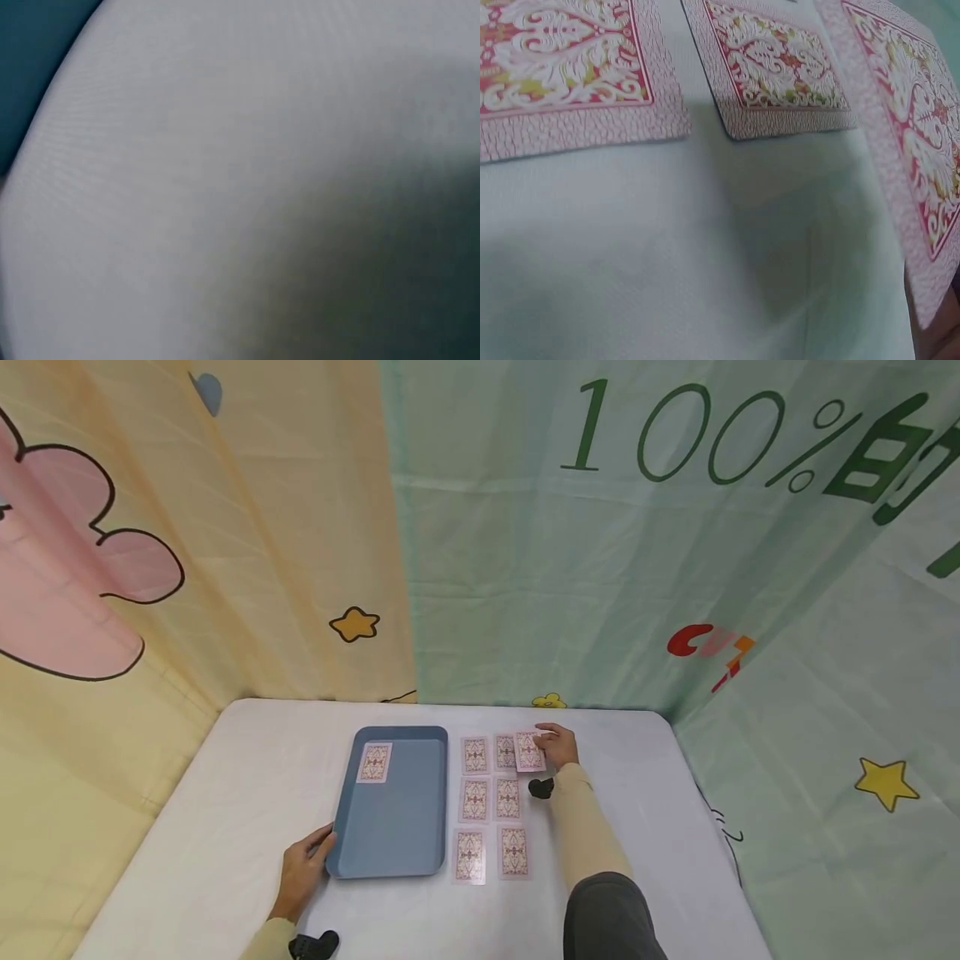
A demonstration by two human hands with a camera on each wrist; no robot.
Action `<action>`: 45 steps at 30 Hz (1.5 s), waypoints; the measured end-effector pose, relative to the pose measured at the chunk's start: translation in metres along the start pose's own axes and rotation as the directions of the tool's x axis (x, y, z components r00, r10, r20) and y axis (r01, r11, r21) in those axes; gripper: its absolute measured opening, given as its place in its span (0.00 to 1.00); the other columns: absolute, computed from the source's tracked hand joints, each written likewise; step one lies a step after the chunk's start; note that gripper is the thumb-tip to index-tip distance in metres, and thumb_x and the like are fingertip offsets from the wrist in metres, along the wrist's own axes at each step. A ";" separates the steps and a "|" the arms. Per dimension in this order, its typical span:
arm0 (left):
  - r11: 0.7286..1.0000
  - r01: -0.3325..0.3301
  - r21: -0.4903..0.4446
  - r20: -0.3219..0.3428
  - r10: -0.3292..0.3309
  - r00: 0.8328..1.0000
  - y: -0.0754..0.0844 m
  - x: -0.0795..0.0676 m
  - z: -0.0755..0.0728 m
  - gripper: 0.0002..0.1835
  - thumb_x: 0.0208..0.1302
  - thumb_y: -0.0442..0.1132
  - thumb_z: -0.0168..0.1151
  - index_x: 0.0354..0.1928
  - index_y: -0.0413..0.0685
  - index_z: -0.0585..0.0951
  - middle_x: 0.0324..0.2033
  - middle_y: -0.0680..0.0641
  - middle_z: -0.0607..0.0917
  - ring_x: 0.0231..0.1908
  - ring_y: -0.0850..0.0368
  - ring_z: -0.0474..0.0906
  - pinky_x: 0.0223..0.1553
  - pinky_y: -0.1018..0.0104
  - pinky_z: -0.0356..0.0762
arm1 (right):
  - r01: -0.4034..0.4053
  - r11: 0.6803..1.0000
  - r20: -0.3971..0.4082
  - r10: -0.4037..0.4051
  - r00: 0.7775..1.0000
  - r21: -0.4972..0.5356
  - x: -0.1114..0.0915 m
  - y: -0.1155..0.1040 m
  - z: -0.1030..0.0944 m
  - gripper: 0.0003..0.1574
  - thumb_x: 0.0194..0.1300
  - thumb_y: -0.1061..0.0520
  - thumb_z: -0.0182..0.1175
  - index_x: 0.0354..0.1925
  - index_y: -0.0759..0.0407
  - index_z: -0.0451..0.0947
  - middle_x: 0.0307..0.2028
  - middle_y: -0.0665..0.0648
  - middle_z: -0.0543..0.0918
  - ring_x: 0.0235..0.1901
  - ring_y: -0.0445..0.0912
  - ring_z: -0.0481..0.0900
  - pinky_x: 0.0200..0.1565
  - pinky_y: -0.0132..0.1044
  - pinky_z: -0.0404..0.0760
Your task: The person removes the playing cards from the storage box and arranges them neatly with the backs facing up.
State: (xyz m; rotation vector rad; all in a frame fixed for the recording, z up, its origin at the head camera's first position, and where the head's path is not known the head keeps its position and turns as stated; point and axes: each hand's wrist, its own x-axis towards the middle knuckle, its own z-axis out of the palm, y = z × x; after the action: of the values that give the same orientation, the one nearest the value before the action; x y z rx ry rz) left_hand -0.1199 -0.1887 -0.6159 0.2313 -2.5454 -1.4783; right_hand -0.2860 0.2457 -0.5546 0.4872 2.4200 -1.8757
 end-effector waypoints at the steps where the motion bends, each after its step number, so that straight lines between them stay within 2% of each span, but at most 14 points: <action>1: 1.000 0.000 0.004 0.001 0.000 1.000 0.000 0.000 -0.001 0.16 0.67 0.35 0.59 0.52 0.33 0.81 0.43 0.39 0.86 0.45 0.51 0.80 0.43 0.66 0.78 | -0.008 1.000 -0.010 0.008 1.000 -0.007 0.001 0.000 0.000 0.21 0.65 0.66 0.60 0.57 0.68 0.76 0.31 0.55 0.83 0.29 0.39 0.77 0.31 0.29 0.76; 4: 1.000 -0.002 0.014 0.003 0.002 1.000 0.000 0.000 -0.002 0.16 0.68 0.36 0.59 0.52 0.33 0.81 0.43 0.39 0.86 0.46 0.50 0.81 0.44 0.64 0.78 | -0.019 0.999 -0.026 0.018 0.999 -0.042 0.005 0.002 -0.002 0.21 0.65 0.66 0.60 0.56 0.68 0.76 0.33 0.56 0.84 0.30 0.40 0.76 0.31 0.29 0.74; 11: 1.000 0.021 -0.006 0.019 -0.021 1.000 0.001 0.000 -0.001 0.16 0.67 0.36 0.59 0.52 0.33 0.81 0.43 0.39 0.86 0.44 0.54 0.80 0.43 0.67 0.78 | -0.080 0.990 -0.050 0.075 0.996 -0.119 0.017 0.018 -0.012 0.21 0.64 0.66 0.59 0.56 0.68 0.76 0.40 0.62 0.83 0.33 0.42 0.75 0.32 0.29 0.73; 15: 1.000 0.024 -0.002 0.027 -0.024 0.999 0.002 0.001 0.000 0.16 0.68 0.36 0.58 0.52 0.32 0.81 0.43 0.39 0.86 0.45 0.50 0.80 0.44 0.66 0.79 | -0.114 0.984 -0.051 0.108 0.993 -0.140 0.025 0.025 -0.015 0.21 0.64 0.65 0.60 0.56 0.67 0.77 0.44 0.64 0.82 0.36 0.44 0.76 0.34 0.30 0.74; 20: 0.999 0.030 0.014 0.022 -0.030 0.999 0.001 0.002 0.001 0.16 0.68 0.35 0.57 0.52 0.31 0.80 0.43 0.38 0.86 0.46 0.45 0.81 0.44 0.64 0.79 | -0.095 0.980 -0.056 0.087 0.995 -0.176 0.026 0.024 -0.016 0.22 0.64 0.64 0.60 0.56 0.67 0.77 0.45 0.65 0.82 0.37 0.45 0.77 0.35 0.31 0.74; 28: 0.998 0.050 0.027 0.020 -0.050 0.999 0.001 0.003 0.002 0.16 0.68 0.36 0.57 0.52 0.32 0.81 0.41 0.41 0.86 0.46 0.48 0.80 0.43 0.65 0.78 | -0.074 0.974 -0.077 0.059 0.995 -0.214 0.032 0.025 -0.016 0.20 0.64 0.63 0.61 0.54 0.68 0.78 0.47 0.67 0.82 0.48 0.56 0.77 0.51 0.48 0.75; 32: 0.999 0.027 0.023 0.010 -0.028 1.000 0.001 0.002 0.003 0.16 0.68 0.35 0.58 0.51 0.31 0.81 0.40 0.41 0.86 0.44 0.48 0.81 0.41 0.67 0.78 | -0.102 0.975 -0.106 0.082 0.991 -0.198 0.032 0.024 -0.017 0.21 0.65 0.62 0.61 0.55 0.68 0.77 0.48 0.67 0.81 0.50 0.57 0.76 0.55 0.50 0.73; 35: 0.999 0.035 0.016 0.019 -0.036 0.999 0.002 0.002 0.003 0.16 0.68 0.36 0.57 0.52 0.32 0.81 0.41 0.40 0.86 0.45 0.49 0.80 0.42 0.66 0.78 | -0.115 0.976 -0.126 0.093 0.988 -0.184 0.026 0.020 -0.017 0.21 0.66 0.60 0.60 0.56 0.68 0.77 0.51 0.67 0.79 0.53 0.57 0.73 0.58 0.51 0.71; 40: 0.999 0.050 0.007 0.035 -0.050 0.998 0.002 0.002 0.001 0.17 0.69 0.37 0.57 0.53 0.32 0.80 0.42 0.39 0.86 0.45 0.51 0.80 0.43 0.66 0.78 | -0.048 0.987 -0.130 0.028 0.991 -0.153 0.013 0.011 -0.009 0.23 0.67 0.59 0.60 0.57 0.70 0.75 0.57 0.70 0.75 0.57 0.59 0.71 0.61 0.51 0.69; 45: 0.999 0.044 0.001 0.035 -0.044 0.998 0.000 0.003 0.001 0.17 0.69 0.37 0.58 0.53 0.31 0.80 0.43 0.39 0.86 0.45 0.51 0.80 0.43 0.66 0.78 | 0.044 0.996 -0.113 -0.053 0.992 -0.080 -0.001 -0.001 0.009 0.24 0.65 0.58 0.63 0.56 0.69 0.76 0.55 0.68 0.76 0.54 0.58 0.73 0.58 0.50 0.72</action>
State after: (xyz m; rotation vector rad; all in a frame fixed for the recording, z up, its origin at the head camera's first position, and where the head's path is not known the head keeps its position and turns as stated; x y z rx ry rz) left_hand -0.1233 -0.1890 -0.6160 0.2650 -2.5842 -1.5103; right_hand -0.2865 0.2367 -0.5554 0.5512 2.5892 -1.8120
